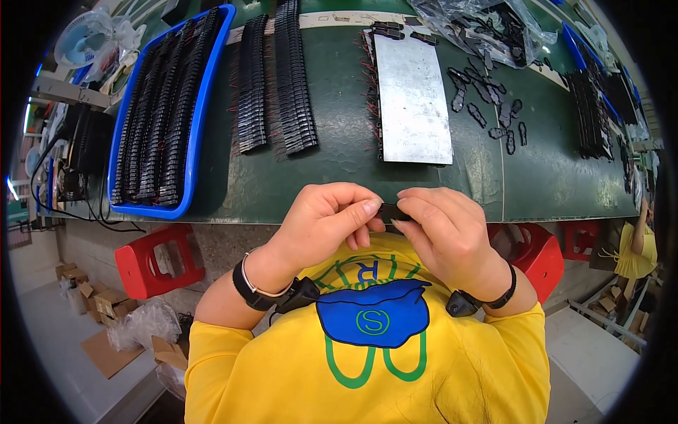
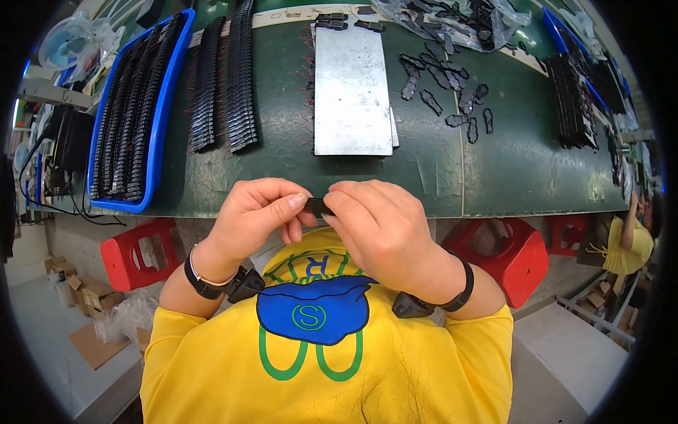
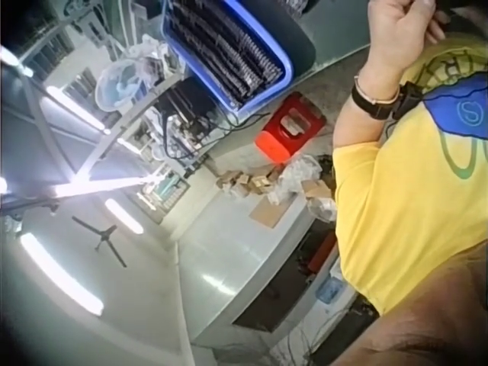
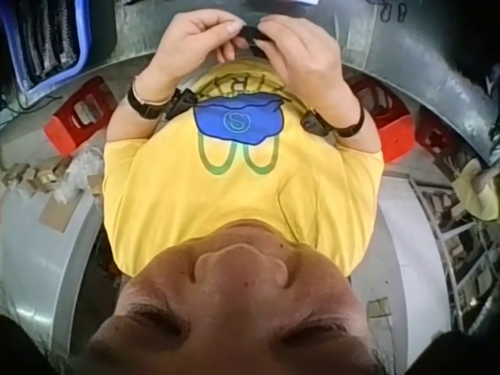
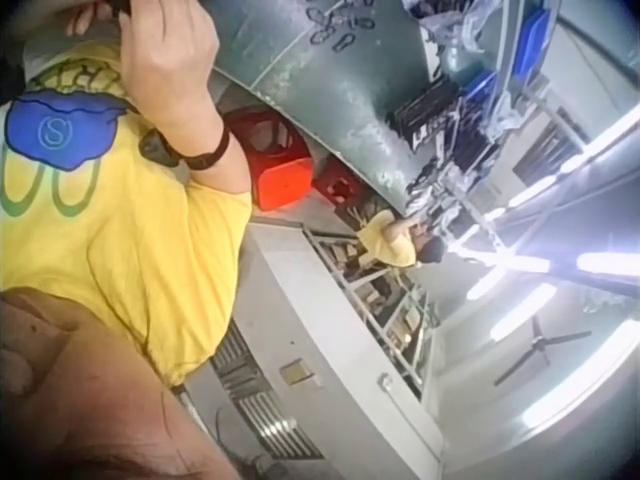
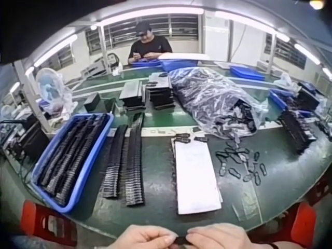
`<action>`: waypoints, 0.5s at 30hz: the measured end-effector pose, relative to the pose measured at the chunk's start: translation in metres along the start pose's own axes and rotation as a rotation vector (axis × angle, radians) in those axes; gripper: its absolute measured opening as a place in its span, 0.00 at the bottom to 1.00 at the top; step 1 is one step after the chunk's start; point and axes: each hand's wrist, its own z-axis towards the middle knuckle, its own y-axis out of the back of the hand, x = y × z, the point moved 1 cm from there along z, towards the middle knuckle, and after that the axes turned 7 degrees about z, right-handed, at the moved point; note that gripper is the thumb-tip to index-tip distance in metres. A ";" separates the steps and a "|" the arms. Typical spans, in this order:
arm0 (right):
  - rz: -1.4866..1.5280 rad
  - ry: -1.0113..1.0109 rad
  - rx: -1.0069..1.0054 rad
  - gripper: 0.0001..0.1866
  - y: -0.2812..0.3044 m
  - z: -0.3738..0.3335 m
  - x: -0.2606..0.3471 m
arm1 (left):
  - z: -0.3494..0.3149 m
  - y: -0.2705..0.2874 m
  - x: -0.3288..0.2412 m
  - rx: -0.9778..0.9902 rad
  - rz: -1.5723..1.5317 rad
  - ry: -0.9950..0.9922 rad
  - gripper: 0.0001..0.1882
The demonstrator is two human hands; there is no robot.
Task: The person picks up a speaker and a plastic housing, presses the speaker into the housing, and places the assembled unit onto a metal plate. This process is repeated for several units, occasionally moving aside other housings on the table.
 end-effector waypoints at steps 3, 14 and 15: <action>0.007 0.011 -0.006 0.16 -0.001 -0.001 -0.001 | 0.000 0.000 0.001 0.003 0.003 -0.003 0.10; 0.008 0.066 -0.061 0.16 -0.008 -0.005 -0.006 | -0.005 -0.004 0.000 0.004 0.002 -0.044 0.07; -0.004 0.088 -0.072 0.16 -0.008 -0.005 -0.006 | -0.005 -0.005 0.000 -0.015 0.046 -0.094 0.05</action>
